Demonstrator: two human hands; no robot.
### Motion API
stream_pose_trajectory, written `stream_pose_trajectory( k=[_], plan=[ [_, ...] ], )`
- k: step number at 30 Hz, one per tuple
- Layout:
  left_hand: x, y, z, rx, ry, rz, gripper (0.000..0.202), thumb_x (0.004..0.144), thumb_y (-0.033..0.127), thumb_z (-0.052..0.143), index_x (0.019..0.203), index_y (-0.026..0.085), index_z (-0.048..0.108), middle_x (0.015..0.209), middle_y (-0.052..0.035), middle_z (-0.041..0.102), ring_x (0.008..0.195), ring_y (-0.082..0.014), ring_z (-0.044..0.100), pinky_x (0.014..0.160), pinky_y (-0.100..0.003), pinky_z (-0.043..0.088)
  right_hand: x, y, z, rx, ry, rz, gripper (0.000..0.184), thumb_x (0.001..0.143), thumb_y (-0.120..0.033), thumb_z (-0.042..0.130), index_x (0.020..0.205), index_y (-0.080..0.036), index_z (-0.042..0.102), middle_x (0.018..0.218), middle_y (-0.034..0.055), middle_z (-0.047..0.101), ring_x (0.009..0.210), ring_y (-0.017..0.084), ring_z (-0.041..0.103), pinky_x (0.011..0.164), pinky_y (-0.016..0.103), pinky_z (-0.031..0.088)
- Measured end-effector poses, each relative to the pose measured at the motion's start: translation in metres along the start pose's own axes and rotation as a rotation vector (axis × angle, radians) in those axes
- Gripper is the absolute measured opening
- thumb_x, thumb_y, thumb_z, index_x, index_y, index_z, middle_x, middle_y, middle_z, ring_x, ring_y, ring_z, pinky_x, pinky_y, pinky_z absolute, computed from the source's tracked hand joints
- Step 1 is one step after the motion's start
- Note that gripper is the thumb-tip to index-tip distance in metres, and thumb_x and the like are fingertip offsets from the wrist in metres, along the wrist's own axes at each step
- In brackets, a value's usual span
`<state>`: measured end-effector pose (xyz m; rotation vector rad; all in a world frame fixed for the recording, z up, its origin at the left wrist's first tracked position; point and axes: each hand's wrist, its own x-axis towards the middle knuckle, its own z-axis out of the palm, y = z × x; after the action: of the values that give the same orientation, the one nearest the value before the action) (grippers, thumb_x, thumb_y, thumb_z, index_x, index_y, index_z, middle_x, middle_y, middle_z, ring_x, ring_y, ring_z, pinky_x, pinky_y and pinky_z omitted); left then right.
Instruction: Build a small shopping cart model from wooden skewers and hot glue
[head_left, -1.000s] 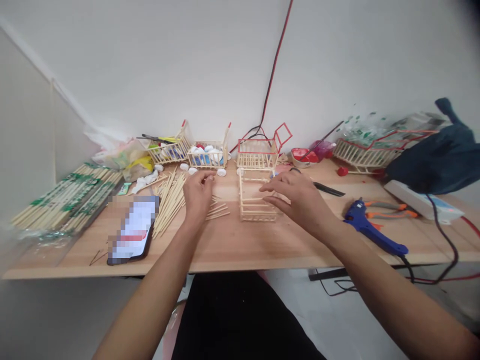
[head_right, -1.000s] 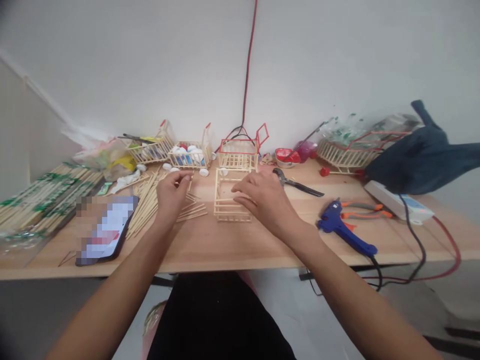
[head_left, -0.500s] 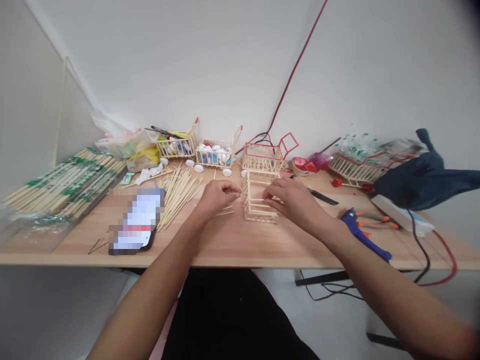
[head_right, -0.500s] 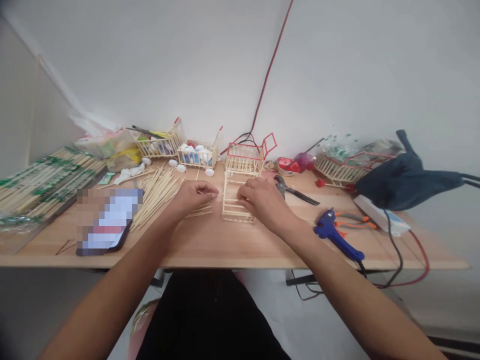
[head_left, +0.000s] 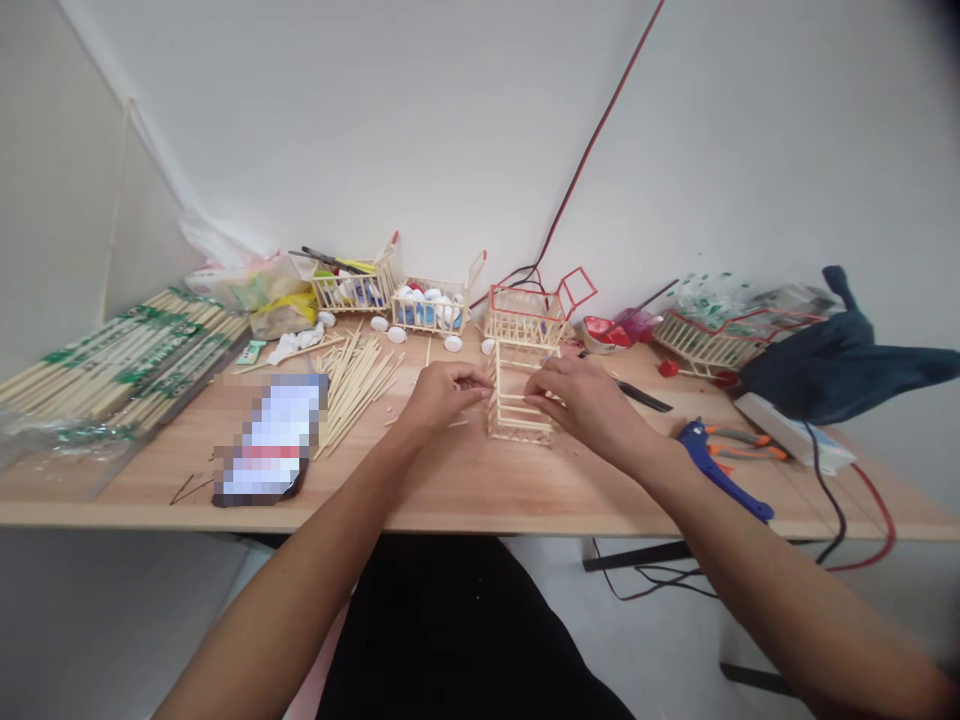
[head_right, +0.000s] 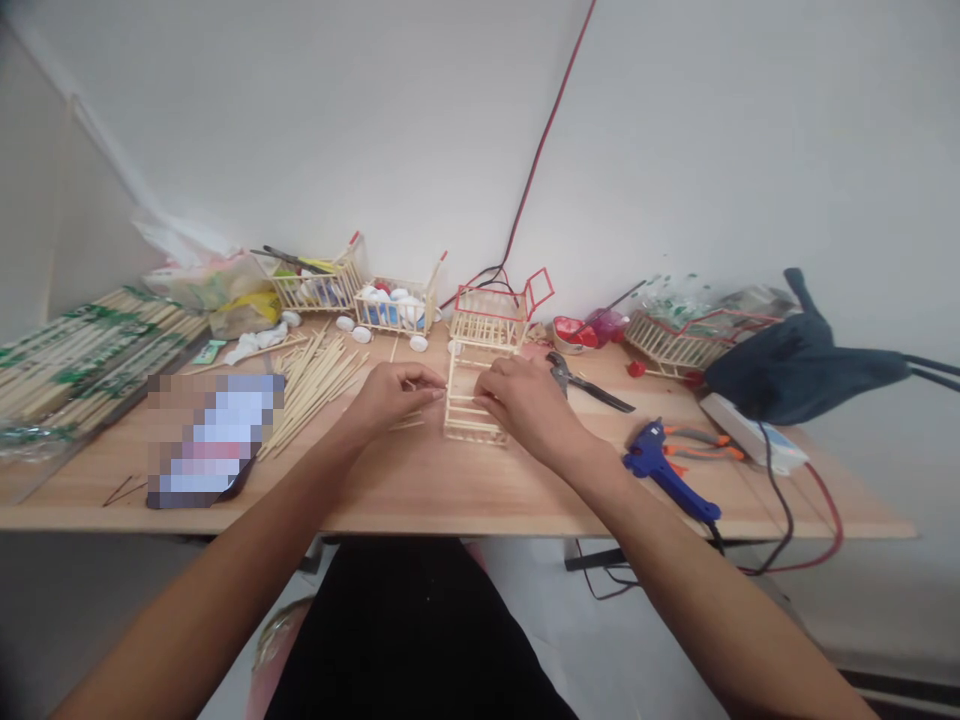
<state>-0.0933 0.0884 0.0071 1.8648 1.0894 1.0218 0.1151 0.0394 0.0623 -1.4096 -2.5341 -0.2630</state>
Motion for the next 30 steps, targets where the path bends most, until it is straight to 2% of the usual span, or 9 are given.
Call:
stream_pose_trajectory(
  k=[9, 30],
  plan=[
    [-0.0012, 0.0027, 0.0026, -0.005, 0.033, 0.005, 0.009, 0.071, 0.021, 0.068, 0.076, 0.018, 0.076, 0.074, -0.0014, 0.074, 0.067, -0.0152, 0.063, 0.065, -0.025, 0.047, -0.0006, -0.0007, 0.0021, 0.004, 0.01, 0.003, 0.01, 0.09, -0.02, 0.059, 0.082, -0.018, 0.066, 0.083, 0.0065, 0.064, 0.082, 0.022, 0.058, 0.069, 0.032, 0.031],
    [-0.0004, -0.0035, 0.0088, 0.017, 0.051, 0.046, 0.009, 0.073, 0.021, 0.065, 0.074, 0.018, 0.074, 0.072, -0.0009, 0.072, 0.067, -0.0149, 0.062, 0.063, -0.024, 0.046, 0.0002, -0.0033, 0.0043, -0.022, 0.038, 0.021, 0.011, 0.088, -0.02, 0.061, 0.078, -0.018, 0.062, 0.081, 0.0057, 0.064, 0.082, 0.022, 0.057, 0.068, 0.032, 0.029]
  ],
)
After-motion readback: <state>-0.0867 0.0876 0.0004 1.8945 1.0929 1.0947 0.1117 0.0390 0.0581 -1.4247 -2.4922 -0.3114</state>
